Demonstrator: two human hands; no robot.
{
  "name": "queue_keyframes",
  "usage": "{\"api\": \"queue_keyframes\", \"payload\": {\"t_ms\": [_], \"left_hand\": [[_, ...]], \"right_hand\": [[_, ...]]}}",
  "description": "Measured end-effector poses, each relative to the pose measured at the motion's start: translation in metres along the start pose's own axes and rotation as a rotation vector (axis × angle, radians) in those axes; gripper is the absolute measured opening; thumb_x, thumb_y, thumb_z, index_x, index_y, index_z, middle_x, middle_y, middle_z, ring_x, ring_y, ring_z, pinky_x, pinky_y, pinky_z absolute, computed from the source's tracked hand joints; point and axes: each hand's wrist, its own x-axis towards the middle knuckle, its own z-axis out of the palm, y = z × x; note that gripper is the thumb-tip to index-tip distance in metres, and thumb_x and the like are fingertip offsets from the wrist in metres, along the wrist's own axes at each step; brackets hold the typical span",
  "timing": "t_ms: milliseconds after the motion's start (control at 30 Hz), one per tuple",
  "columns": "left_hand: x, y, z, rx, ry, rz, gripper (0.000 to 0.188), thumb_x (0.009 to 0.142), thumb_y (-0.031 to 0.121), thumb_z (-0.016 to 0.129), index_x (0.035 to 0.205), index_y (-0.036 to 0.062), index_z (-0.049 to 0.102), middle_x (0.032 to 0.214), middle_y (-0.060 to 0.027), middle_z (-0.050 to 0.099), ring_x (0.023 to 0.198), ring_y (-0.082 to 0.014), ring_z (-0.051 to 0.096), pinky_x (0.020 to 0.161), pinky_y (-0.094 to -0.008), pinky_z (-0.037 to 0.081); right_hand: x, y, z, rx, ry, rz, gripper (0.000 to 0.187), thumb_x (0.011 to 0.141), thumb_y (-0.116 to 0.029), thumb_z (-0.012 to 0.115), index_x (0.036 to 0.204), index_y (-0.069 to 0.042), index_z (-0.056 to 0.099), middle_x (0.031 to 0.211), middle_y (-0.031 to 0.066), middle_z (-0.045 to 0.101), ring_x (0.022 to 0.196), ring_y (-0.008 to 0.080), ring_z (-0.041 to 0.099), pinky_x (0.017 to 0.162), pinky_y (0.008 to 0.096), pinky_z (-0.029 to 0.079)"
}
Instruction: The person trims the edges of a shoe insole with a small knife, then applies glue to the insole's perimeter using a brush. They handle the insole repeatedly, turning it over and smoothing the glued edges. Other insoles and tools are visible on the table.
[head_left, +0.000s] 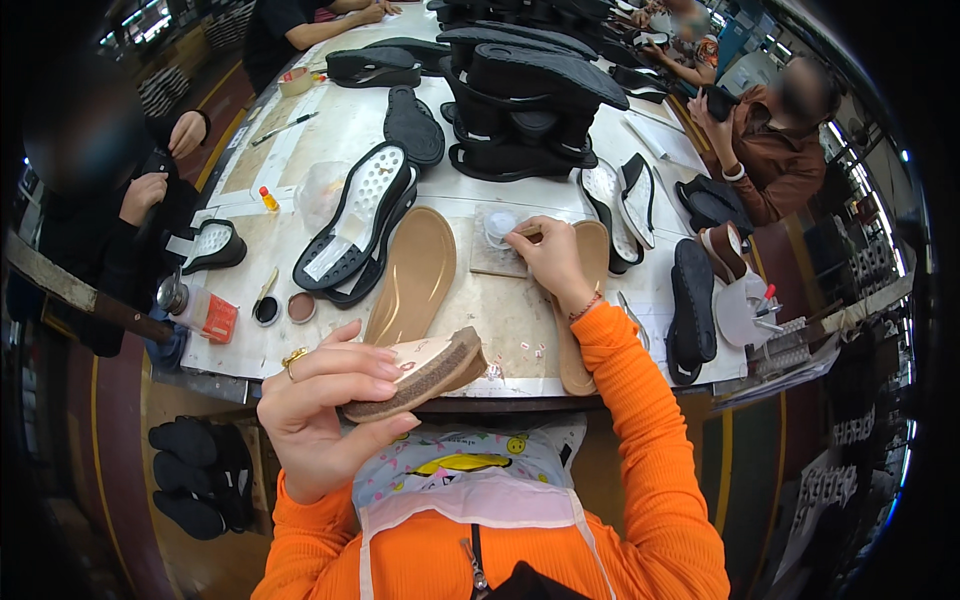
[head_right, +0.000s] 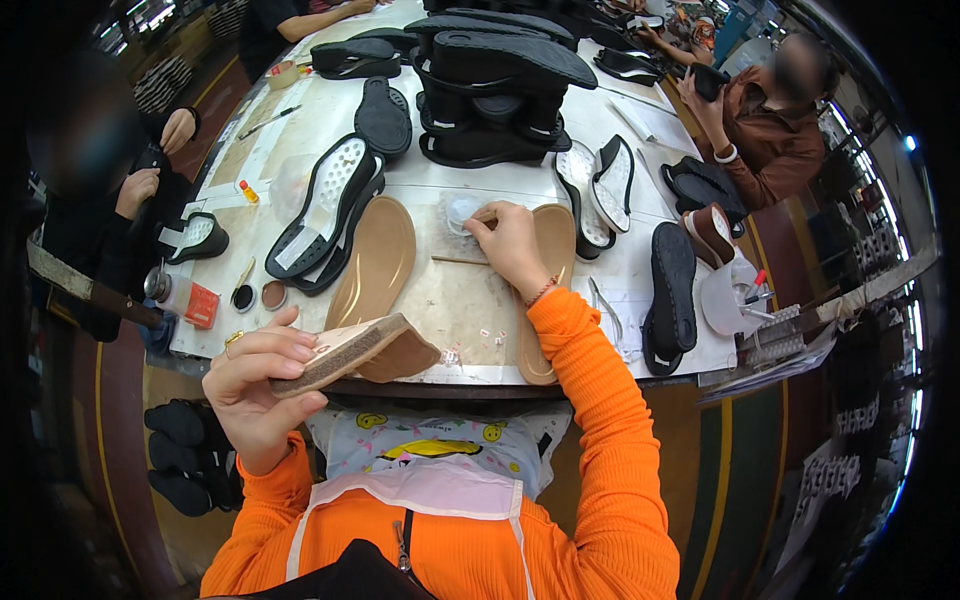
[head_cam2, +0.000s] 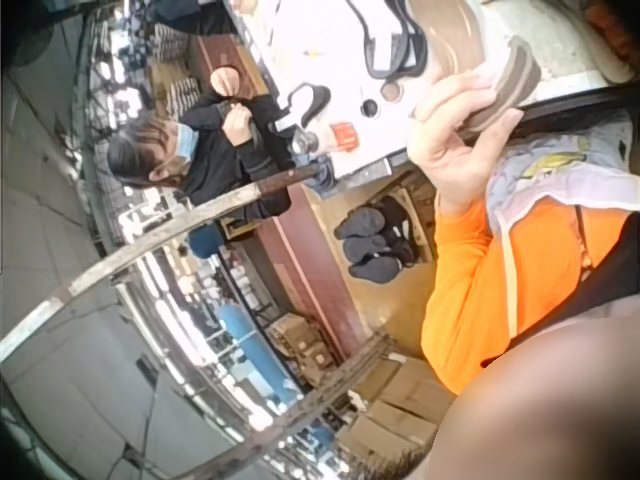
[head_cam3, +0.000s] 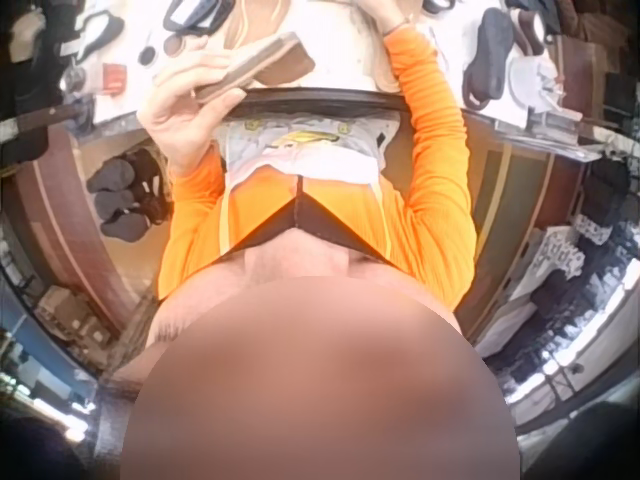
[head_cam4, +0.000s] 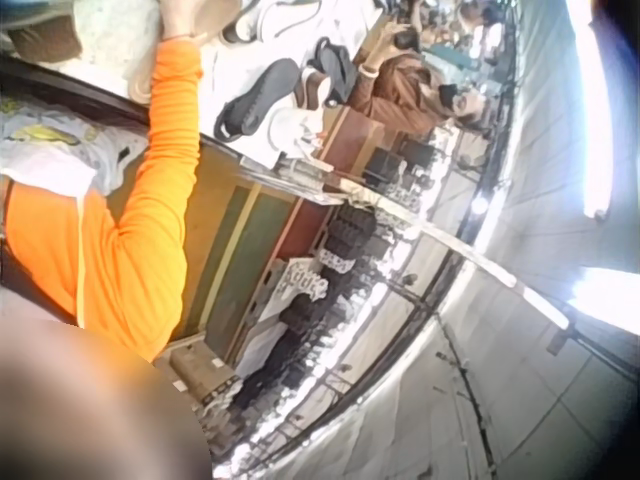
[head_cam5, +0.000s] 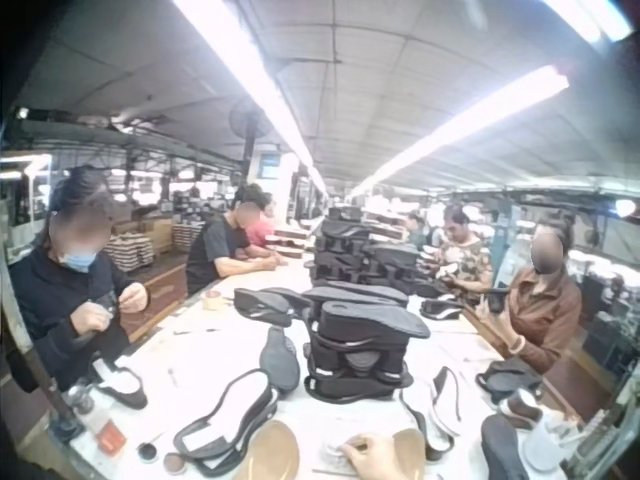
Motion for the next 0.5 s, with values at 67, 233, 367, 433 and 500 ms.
{"api": "queue_keyframes", "payload": {"t_ms": [67, 233, 367, 433, 500], "left_hand": [[0.000, 0.001, 0.001, -0.034, 0.019, -0.048, 0.031, 0.057, 0.005, 0.088, 0.083, 0.0034, 0.071, 0.087, -0.0104, 0.069, 0.089, -0.0229, 0.068, 0.101, -0.0465, 0.044], [-0.001, 0.003, 0.004, -0.088, 0.056, -0.084, 0.030, 0.059, 0.001, 0.086, 0.084, 0.0003, 0.070, 0.091, -0.0133, 0.069, 0.091, -0.0241, 0.068, 0.100, -0.0461, 0.046], [-0.001, 0.005, 0.007, -0.098, 0.059, -0.105, 0.030, 0.060, 0.001, 0.086, 0.086, 0.0005, 0.070, 0.092, -0.0132, 0.069, 0.092, -0.0246, 0.068, 0.099, -0.0462, 0.046], [0.001, 0.004, 0.008, -0.088, 0.043, -0.088, 0.031, 0.060, 0.001, 0.086, 0.087, 0.0006, 0.070, 0.092, -0.0128, 0.069, 0.093, -0.0244, 0.068, 0.099, -0.0460, 0.046], [0.002, 0.004, 0.009, -0.069, 0.011, -0.066, 0.031, 0.061, 0.002, 0.086, 0.087, 0.0013, 0.070, 0.092, -0.0117, 0.069, 0.093, -0.0235, 0.068, 0.099, -0.0455, 0.046]], "right_hand": [[0.000, 0.000, 0.000, -0.014, 0.008, -0.016, 0.016, 0.079, -0.010, 0.074, 0.084, 0.005, 0.070, 0.074, 0.0127, 0.071, 0.064, 0.0137, 0.067, 0.060, 0.0258, 0.052], [-0.001, 0.000, 0.000, -0.013, 0.011, -0.022, 0.016, 0.079, -0.009, 0.074, 0.084, 0.005, 0.070, 0.075, 0.0129, 0.071, 0.066, 0.0144, 0.067, 0.061, 0.0260, 0.052], [-0.002, -0.005, -0.002, 0.003, 0.016, 0.018, 0.016, 0.079, -0.010, 0.075, 0.084, 0.005, 0.070, 0.075, 0.0113, 0.071, 0.065, 0.0124, 0.066, 0.061, 0.0241, 0.052], [-0.004, -0.018, -0.006, 0.076, 0.038, 0.021, 0.017, 0.080, -0.011, 0.075, 0.086, 0.005, 0.070, 0.075, 0.0098, 0.071, 0.065, 0.0114, 0.065, 0.061, 0.0230, 0.051], [-0.009, -0.042, -0.013, 0.164, 0.073, 0.063, 0.018, 0.081, -0.011, 0.074, 0.088, 0.005, 0.070, 0.074, 0.0081, 0.070, 0.065, 0.0105, 0.065, 0.061, 0.0219, 0.050]]}}
